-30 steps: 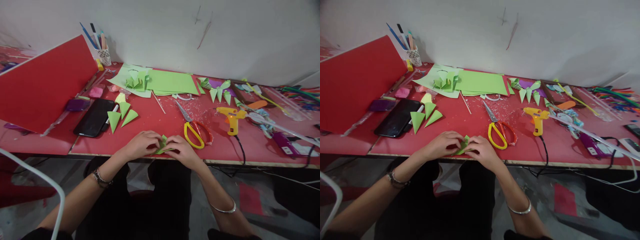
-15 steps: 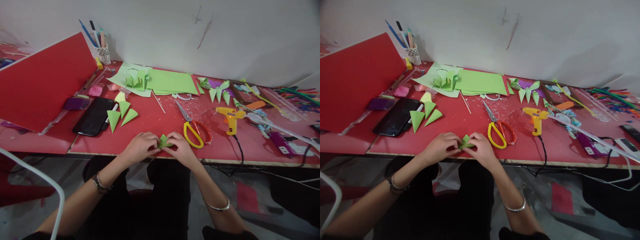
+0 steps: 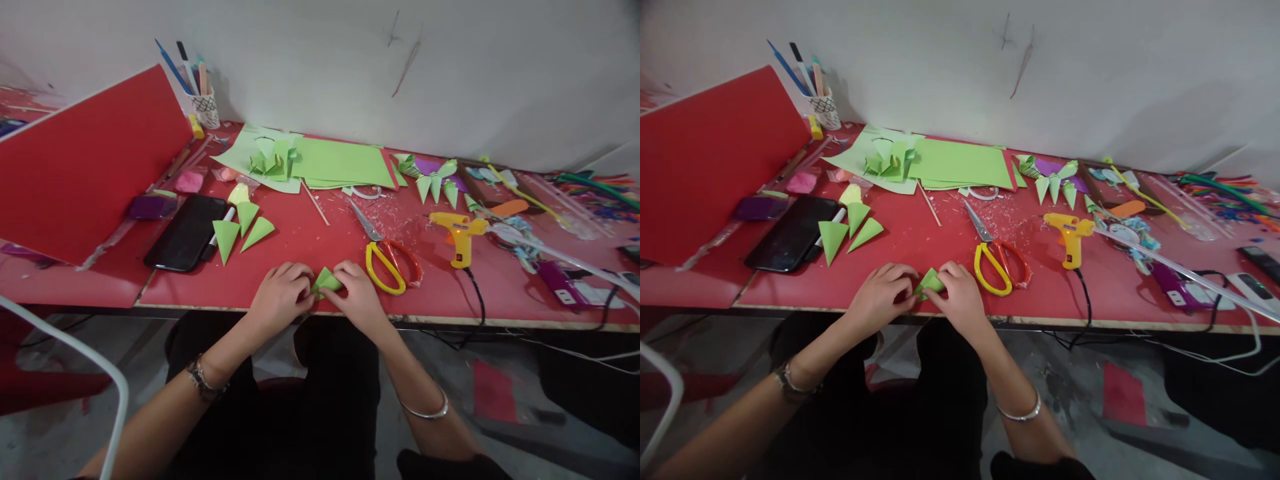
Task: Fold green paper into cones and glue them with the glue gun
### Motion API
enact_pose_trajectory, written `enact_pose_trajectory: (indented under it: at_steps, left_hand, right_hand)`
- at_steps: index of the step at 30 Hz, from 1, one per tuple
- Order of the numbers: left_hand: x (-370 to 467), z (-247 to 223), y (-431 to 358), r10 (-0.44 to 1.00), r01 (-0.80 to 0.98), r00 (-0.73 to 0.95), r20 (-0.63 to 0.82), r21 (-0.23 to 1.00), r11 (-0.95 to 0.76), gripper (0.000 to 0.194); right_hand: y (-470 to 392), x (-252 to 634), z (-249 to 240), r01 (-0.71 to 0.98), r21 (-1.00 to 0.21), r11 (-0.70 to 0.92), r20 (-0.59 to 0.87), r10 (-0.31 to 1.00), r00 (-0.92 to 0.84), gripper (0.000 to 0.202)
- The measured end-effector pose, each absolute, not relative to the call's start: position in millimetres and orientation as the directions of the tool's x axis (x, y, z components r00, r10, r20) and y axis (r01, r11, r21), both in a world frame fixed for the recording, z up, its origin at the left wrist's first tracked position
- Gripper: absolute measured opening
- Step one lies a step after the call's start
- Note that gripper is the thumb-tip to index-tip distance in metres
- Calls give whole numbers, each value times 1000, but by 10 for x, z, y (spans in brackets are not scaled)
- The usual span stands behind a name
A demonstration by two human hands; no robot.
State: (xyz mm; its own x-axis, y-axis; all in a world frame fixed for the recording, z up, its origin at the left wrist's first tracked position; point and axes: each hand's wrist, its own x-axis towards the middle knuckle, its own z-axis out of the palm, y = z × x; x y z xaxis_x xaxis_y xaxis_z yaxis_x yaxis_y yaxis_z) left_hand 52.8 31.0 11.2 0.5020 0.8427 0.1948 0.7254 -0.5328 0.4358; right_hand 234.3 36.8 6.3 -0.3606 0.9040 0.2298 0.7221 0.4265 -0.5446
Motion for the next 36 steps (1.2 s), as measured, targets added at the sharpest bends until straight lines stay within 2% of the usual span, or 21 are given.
enact_pose_trajectory:
  at_steps: [8, 13, 18, 21, 24, 28, 32, 36]
  left_hand:
    - [404, 180, 289, 808, 690, 580, 102, 465, -554, 13]
    - [331, 215, 336, 743, 641, 665, 73, 455, -618, 26]
    - [277, 158, 360, 695, 636, 713, 95, 330, -698, 39]
    - [209, 99, 322, 602, 568, 790, 115, 231, -790, 42]
    - [111, 109, 286, 542, 518, 835, 98, 193, -833, 45]
    - [3, 267, 320, 474, 447, 877, 75, 235, -863, 41]
    - [10, 482, 452, 388, 334, 919, 72, 383, -861, 26]
    - [187, 533, 567, 527, 401, 823, 211, 441, -803, 30]
  right_hand:
    - [300, 2349, 69, 819, -462, 340, 245, 937, -250, 15]
    - [268, 2349, 43, 847, -436, 305, 250, 945, -212, 7]
    - [283, 2367, 17, 841, -427, 331, 263, 936, -234, 12]
    - [287, 2360, 17, 853, -404, 330, 276, 933, -230, 14]
    - [289, 2350, 18, 856, -399, 329, 279, 933, -228, 15]
    - [296, 2360, 0, 851, -408, 332, 287, 931, -226, 14]
    - [303, 2385, -24, 790, -518, 328, 294, 936, -196, 10]
    - [332, 2356, -10, 698, -640, 321, 286, 943, -172, 9]
